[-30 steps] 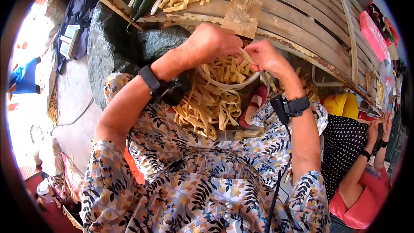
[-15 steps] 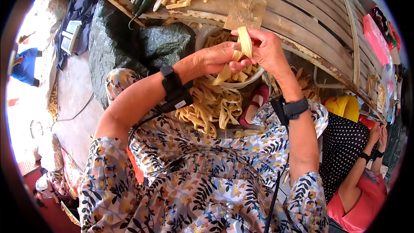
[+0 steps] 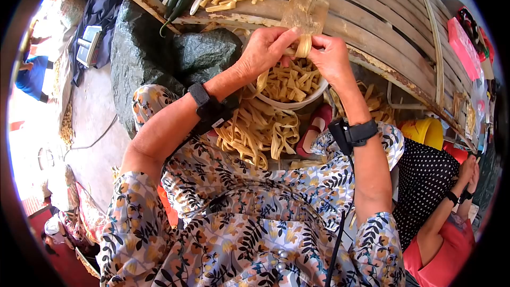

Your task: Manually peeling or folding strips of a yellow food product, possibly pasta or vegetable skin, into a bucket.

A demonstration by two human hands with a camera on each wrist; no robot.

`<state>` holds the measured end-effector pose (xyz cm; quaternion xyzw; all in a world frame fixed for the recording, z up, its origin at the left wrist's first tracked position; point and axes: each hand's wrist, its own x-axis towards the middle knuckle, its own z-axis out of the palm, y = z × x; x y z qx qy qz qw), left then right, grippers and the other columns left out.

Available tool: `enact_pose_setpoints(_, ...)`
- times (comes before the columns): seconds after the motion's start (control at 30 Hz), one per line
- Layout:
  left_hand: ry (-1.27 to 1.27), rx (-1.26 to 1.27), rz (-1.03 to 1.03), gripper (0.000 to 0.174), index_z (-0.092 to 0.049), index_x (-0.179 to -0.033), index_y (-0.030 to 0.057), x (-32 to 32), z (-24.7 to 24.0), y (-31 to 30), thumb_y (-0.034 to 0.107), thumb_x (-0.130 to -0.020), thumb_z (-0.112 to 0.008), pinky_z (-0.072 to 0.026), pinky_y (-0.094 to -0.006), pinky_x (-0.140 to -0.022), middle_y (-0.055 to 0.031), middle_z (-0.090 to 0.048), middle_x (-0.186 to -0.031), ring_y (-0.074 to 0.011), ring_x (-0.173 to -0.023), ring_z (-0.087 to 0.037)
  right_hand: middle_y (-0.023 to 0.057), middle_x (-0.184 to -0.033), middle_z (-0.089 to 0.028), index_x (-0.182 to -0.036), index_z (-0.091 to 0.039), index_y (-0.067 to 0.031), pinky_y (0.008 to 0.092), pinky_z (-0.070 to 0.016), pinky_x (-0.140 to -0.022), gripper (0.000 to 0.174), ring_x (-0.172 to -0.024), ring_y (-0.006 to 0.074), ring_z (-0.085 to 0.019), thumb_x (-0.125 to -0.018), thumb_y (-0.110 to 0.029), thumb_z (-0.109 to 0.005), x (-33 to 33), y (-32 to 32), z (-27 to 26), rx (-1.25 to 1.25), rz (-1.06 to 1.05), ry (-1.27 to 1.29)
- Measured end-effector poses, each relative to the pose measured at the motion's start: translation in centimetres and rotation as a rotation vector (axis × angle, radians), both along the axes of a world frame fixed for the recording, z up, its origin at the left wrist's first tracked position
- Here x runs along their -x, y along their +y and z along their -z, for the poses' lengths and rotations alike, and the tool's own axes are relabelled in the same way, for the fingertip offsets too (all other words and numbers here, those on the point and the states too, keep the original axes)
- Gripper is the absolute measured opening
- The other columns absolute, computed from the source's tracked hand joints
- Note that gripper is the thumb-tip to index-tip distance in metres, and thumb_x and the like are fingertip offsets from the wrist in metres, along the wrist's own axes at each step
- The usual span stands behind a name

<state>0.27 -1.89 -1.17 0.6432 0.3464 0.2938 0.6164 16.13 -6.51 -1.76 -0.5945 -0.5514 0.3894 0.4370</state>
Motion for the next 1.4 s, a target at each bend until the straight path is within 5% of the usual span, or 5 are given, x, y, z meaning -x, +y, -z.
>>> enact_pose_setpoints(0.13, 0.245, -0.345, -0.029, 0.032, -0.060, -0.082, -0.0006, -0.4, 0.4, -0.1, 0.030, -0.087, -0.052, -0.0383, -0.0211, -0.046, 0.0007, -0.053, -0.061, -0.0058, -0.051, -0.047, 0.0045, -0.076, -0.063, -0.078, -0.066, -0.0032, 0.0285, -0.0448, -0.063, 0.012, -0.064, 0.0196, -0.055, -0.072, -0.014, -0.065, 0.7, -0.4, 0.2, -0.189, 0.141, -0.516)
enact_pose_setpoints(0.4, -0.271, 0.572, -0.011, 0.032, -0.060, -0.081, 0.0008, -0.6, 0.3, -0.4, 0.033, -0.082, -0.059, -0.0273, -0.0203, -0.042, 0.0031, -0.048, -0.060, -0.0051, -0.046, -0.034, 0.0078, -0.101, -0.059, -0.079, -0.067, 0.0024, 0.0258, -0.0449, -0.073, 0.008, -0.086, 0.0105, -0.053, -0.075, -0.004, -0.064, -1.8, -0.1, -1.2, -0.337, 0.188, 0.384)
enact_pose_setpoints(0.63, -0.126, 0.435, 0.198, 0.025, -0.058, -0.085, 0.0013, 0.5, -0.1, 0.1, 0.025, -0.090, -0.050, -0.0240, -0.0167, -0.045, 0.0068, -0.039, -0.061, -0.0023, -0.051, -0.029, 0.0088, -0.101, -0.058, -0.085, -0.066, 0.0031, 0.0218, -0.0459, -0.069, 0.013, -0.082, 0.0101, -0.054, -0.076, -0.006, -0.065, -3.1, 0.2, 0.3, -0.152, 0.328, 0.650)
enact_pose_setpoints(0.97, 0.006, 0.135, 0.290, 0.022, -0.059, -0.086, 0.0027, 1.3, 0.1, 0.6, 0.022, -0.090, -0.048, -0.0282, -0.0170, -0.049, 0.0071, -0.042, -0.064, -0.0020, -0.054, -0.031, -0.0025, -0.068, -0.054, -0.093, -0.060, -0.0033, 0.0121, -0.0374, -0.044, 0.026, -0.057, 0.0019, -0.050, -0.074, -0.017, -0.071, -0.1, -0.7, -1.3, 0.200, -0.128, 0.544)
enact_pose_setpoints(1.4, -0.050, 0.394, 0.371, 0.024, -0.059, -0.082, 0.0034, 2.6, -1.1, 3.3, 0.023, -0.090, -0.049, -0.0278, -0.0171, -0.046, 0.0074, -0.043, -0.060, -0.0025, -0.048, -0.032, 0.0002, -0.060, -0.053, -0.080, -0.061, -0.0022, 0.0158, -0.0314, -0.041, 0.014, -0.048, 0.0028, -0.041, -0.078, -0.015, -0.065, -1.2, 0.1, -1.2, 0.060, 0.074, 0.609)
